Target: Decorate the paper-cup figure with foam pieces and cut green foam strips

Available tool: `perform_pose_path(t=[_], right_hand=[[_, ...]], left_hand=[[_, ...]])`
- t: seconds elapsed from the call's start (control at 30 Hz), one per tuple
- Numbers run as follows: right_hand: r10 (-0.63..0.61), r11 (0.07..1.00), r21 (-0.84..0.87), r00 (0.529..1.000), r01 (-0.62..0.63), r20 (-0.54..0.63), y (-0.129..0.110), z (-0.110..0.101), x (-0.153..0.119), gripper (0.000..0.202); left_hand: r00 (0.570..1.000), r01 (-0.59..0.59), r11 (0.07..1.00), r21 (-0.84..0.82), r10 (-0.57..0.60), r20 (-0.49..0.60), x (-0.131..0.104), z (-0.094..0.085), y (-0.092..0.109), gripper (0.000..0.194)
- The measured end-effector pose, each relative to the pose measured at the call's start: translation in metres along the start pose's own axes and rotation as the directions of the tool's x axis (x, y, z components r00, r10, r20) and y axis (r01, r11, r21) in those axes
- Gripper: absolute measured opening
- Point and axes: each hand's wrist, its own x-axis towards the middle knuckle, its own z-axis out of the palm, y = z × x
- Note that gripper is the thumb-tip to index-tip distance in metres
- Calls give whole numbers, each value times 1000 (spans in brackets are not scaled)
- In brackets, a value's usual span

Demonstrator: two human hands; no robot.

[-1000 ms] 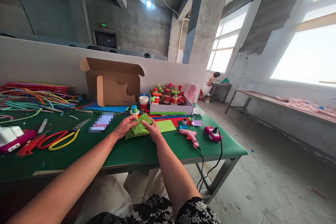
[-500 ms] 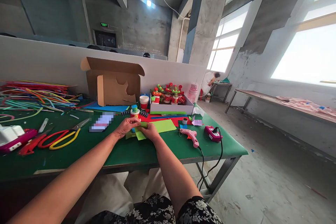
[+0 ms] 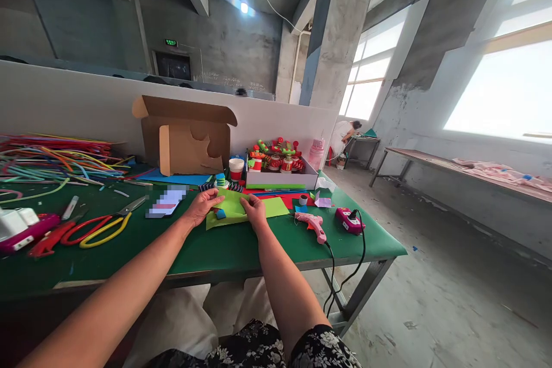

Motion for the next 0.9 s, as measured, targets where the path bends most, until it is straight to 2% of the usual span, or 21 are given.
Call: perform_pose_path(t=[0.17, 0.3, 0.63, 0.9], right_hand=[[51, 996, 67, 997, -55, 54, -7, 5, -8, 43], [93, 988, 116, 991, -104, 98, -11, 9, -11, 46], [154, 953, 257, 987, -162, 51, -12, 3, -6, 46], [188, 946, 232, 967, -225, 171, -14, 6, -13, 43]], left_hand=[[995, 76, 997, -30, -74, 63, -4, 9, -2, 52], [992, 92, 995, -47, -88, 88, -4, 10, -3, 53], [993, 98, 993, -71, -93, 68, -6, 9, 6, 54], [992, 113, 991, -76, -108, 64, -8, 8, 6, 52]])
